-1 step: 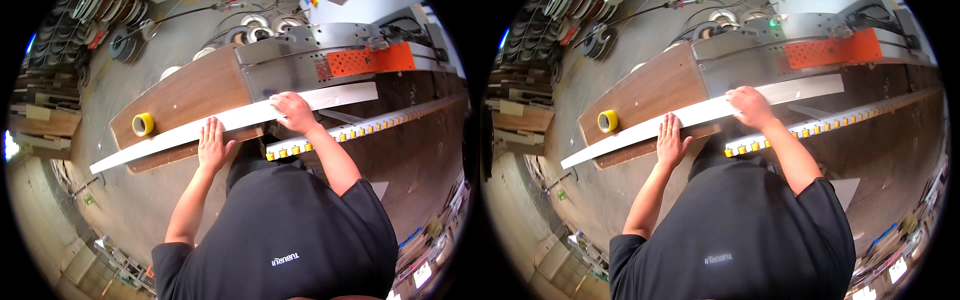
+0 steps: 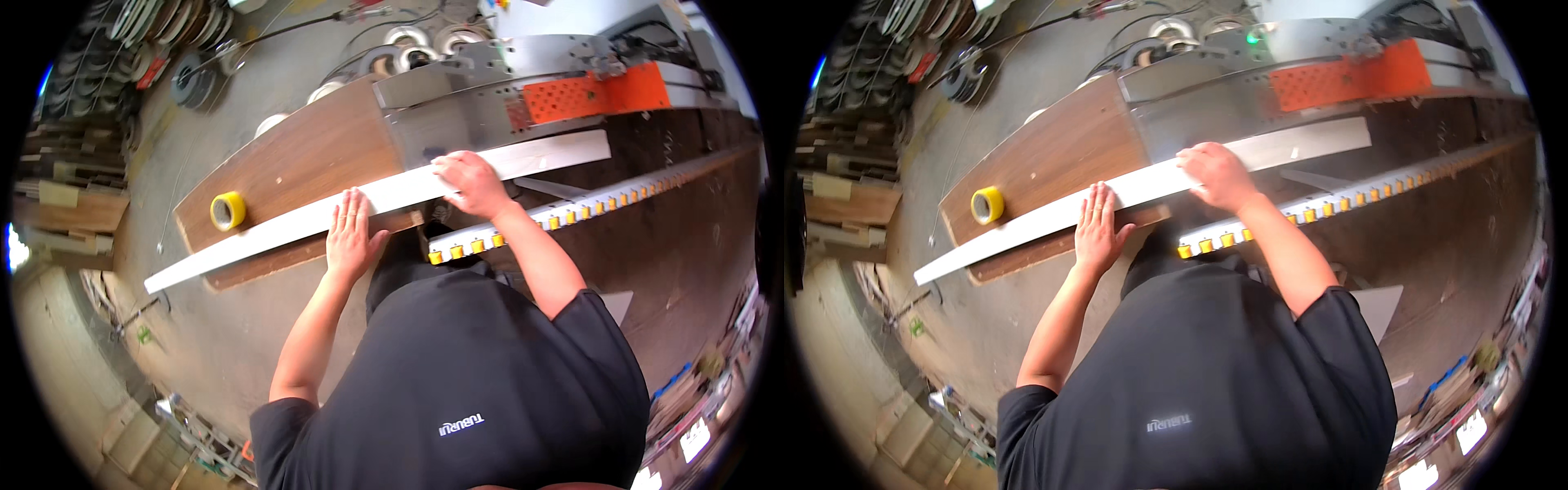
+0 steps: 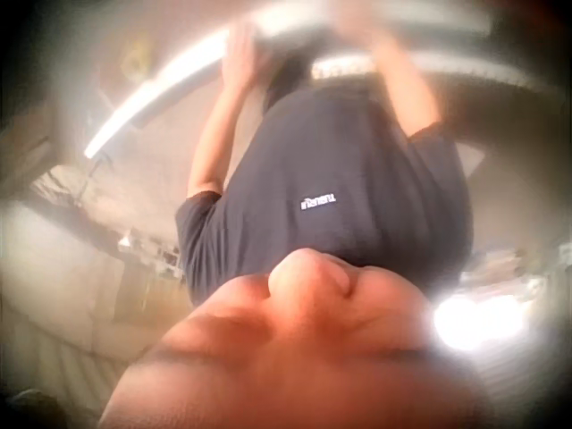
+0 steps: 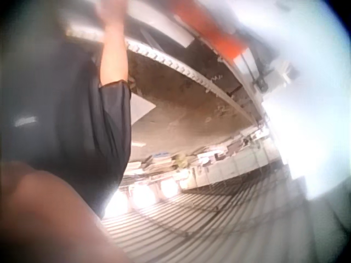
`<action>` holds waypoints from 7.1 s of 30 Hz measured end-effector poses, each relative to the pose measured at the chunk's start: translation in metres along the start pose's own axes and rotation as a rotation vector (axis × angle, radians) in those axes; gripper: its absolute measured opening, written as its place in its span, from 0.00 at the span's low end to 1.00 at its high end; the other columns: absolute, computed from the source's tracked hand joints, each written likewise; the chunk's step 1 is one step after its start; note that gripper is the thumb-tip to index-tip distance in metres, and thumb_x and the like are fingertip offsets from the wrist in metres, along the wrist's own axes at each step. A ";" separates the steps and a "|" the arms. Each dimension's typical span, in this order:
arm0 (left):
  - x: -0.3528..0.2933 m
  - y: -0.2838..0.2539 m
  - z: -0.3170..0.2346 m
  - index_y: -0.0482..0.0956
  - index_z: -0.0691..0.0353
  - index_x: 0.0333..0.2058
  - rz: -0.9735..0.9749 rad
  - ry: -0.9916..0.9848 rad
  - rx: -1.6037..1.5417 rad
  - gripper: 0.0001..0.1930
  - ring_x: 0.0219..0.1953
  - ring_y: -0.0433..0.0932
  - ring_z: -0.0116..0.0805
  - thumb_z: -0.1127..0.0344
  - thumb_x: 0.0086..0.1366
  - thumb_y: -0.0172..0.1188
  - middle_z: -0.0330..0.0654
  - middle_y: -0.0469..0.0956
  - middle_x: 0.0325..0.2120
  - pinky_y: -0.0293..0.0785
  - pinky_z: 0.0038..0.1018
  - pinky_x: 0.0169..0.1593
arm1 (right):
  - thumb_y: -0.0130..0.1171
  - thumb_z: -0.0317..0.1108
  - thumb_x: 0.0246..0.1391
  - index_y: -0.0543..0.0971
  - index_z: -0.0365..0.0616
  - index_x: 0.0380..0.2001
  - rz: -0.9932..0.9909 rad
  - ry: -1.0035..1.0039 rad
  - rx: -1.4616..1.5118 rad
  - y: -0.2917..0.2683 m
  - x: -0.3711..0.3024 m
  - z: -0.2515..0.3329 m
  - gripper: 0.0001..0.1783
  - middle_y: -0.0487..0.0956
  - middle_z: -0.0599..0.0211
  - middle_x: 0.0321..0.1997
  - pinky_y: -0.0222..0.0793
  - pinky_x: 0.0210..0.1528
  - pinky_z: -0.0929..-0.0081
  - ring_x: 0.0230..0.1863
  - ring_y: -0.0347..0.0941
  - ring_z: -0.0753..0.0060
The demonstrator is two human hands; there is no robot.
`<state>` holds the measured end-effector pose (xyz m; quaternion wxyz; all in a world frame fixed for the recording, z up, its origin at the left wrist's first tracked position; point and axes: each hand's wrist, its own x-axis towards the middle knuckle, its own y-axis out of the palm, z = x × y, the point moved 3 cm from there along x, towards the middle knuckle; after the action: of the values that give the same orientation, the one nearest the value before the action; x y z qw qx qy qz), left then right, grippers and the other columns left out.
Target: The person repeatedly feeds white plastic strips into an edge banding machine to apply adhesive tape to their edges. They then use yellow tape to secure the applied banding on a wooden board and handle multiple strips in a repetitive sequence.
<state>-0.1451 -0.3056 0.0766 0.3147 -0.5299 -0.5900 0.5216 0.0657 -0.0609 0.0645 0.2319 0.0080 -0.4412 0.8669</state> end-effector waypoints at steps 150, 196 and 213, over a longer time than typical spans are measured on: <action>-0.319 -0.405 0.401 0.90 0.55 0.45 -0.262 0.621 -0.307 0.21 0.16 0.64 0.31 0.63 0.52 0.84 0.33 0.68 0.15 0.59 0.33 0.27 | 0.64 0.24 0.71 0.84 0.41 0.37 -1.284 0.149 0.367 -0.026 -0.052 0.577 0.05 0.81 0.68 0.37 0.74 0.73 0.43 0.45 0.78 0.69; -0.265 -0.401 0.277 0.90 0.57 0.40 -0.576 1.019 -1.346 0.08 0.27 0.79 0.31 0.72 0.63 0.75 0.37 0.82 0.27 0.72 0.31 0.33 | 0.87 0.43 0.48 0.87 0.55 0.27 -1.450 -0.013 0.902 -0.048 -0.043 0.482 0.14 0.81 0.89 0.30 0.65 0.59 0.65 0.38 0.67 0.77; -0.200 -0.051 0.445 0.82 0.63 0.30 -0.137 -0.672 -1.140 0.17 0.18 0.72 0.19 0.58 0.77 0.71 0.34 0.78 0.21 0.68 0.21 0.24 | 0.81 0.42 0.60 0.92 0.38 0.39 -0.735 1.230 0.337 0.253 0.054 0.269 0.17 0.92 0.70 0.36 0.78 0.48 0.76 0.39 0.84 0.82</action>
<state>-0.5232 -0.6160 0.0465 -0.1835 -0.3833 -0.8719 0.2433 -0.1375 -0.3734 0.0485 0.7088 -0.2968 -0.0609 0.6370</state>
